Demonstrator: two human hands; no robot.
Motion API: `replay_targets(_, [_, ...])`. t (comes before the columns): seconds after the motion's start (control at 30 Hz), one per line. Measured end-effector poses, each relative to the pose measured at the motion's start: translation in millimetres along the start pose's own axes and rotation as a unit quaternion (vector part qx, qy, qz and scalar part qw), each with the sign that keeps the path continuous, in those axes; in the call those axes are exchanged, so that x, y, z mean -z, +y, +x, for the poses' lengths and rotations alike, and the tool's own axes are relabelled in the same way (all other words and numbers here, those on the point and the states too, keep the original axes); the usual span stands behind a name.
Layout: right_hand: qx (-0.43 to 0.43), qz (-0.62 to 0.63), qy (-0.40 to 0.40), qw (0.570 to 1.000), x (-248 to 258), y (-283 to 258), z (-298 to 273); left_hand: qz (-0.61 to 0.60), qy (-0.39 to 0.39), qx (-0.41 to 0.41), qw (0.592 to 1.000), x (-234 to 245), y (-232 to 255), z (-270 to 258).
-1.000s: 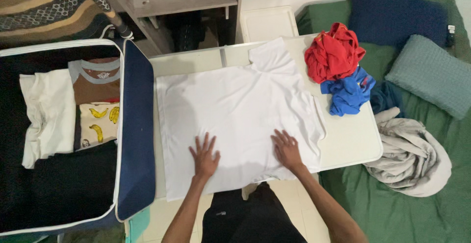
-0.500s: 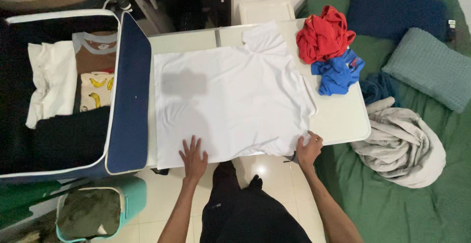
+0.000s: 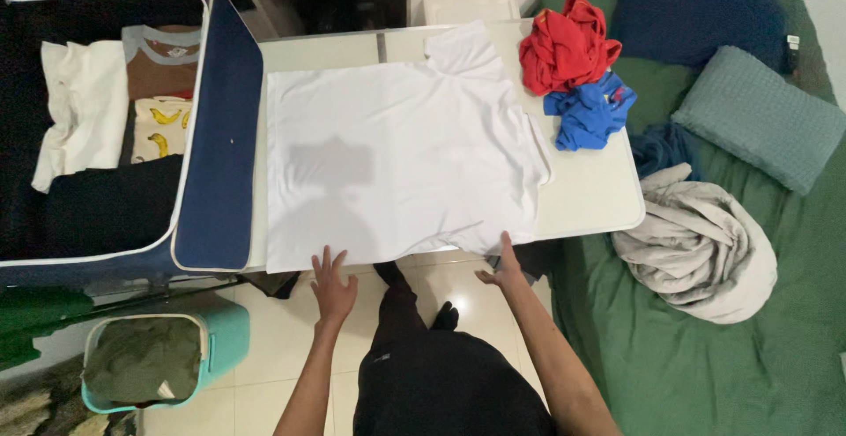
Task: The person picks up a white t-shirt from a pile, spreads it out on a folding table, folds the sides and sleeves inward, and then folds the garment in half twice.
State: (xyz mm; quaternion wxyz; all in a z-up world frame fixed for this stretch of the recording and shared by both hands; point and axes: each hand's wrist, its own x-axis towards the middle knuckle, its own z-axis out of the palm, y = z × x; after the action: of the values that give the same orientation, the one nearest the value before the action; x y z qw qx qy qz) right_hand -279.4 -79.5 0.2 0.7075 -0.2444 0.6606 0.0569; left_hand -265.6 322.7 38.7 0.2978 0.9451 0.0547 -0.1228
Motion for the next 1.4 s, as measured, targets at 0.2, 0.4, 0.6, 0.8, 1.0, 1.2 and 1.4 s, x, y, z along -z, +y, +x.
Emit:
replay_targets(0.2, [0.093, 0.017, -0.248, 0.964, 26, 11, 21, 0.007, -0.005, -0.018, 1.0, 1, -1, -3])
replay_targets(0.4, [0.183, -0.149, 0.029, 0.971, 90, 24, -4, 0.017, -0.031, -0.023, 0.999, 5, -2, -7])
replay_targets(0.6, [0.592, -0.281, 0.12, 0.746, 97, -8, -6, 0.042, 0.041, -0.057, 0.997, -6, -22, 7])
replay_targets(0.8, [0.643, -0.39, 0.085, 0.653, 51, -69, -17, 0.058, 0.08, 0.057, 0.993, 20, -51, 42])
replay_targets(1.0, [0.509, -0.467, 0.088, 0.718, 13, -110, -18, 0.046, 0.056, 0.101, 0.992, 50, -67, 46])
replay_targets(1.2, [0.47, -0.442, 0.046, 0.763, -10, -133, -18, 0.068, 0.05, 0.091, 0.992, 56, -66, 36])
replay_targets(1.4, [0.499, -0.283, 0.001, 0.819, -27, -140, -15, 0.1, 0.056, 0.131, 0.985, 64, -60, 52])
